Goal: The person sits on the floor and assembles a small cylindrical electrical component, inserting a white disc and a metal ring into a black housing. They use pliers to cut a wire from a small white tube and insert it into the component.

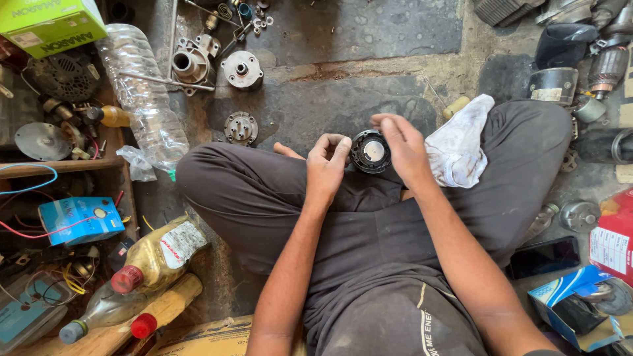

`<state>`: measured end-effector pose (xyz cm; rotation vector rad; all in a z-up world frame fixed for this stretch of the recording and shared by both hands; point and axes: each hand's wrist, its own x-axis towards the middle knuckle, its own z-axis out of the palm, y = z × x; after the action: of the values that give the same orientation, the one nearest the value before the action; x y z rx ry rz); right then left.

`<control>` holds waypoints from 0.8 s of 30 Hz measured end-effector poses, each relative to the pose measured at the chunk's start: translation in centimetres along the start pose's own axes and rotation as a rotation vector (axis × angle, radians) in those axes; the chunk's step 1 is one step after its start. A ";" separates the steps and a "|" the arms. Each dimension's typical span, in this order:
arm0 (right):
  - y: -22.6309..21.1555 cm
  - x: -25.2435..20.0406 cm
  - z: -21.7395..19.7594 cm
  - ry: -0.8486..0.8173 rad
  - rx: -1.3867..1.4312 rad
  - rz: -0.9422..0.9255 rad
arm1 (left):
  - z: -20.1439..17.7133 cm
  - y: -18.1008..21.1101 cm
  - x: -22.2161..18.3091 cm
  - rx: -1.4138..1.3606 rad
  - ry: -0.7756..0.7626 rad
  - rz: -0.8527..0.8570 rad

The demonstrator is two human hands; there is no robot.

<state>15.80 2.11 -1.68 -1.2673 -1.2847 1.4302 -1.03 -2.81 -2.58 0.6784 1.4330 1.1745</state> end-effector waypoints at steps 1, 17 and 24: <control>-0.1 -0.1 -0.4 0.023 0.011 0.034 | 0.0 0.0 0.1 -0.009 -0.006 0.000; -1.3 -3.5 -1.7 0.195 -0.371 0.057 | 0.3 0.0 -0.1 0.087 0.005 0.081; -2.7 -4.0 -1.0 0.248 -0.494 -0.076 | 0.4 -0.2 -0.1 0.140 0.026 0.093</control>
<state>17.27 -1.22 1.65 -1.6374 -1.5443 0.8905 -0.58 -2.83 -2.70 0.8378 1.5296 1.1653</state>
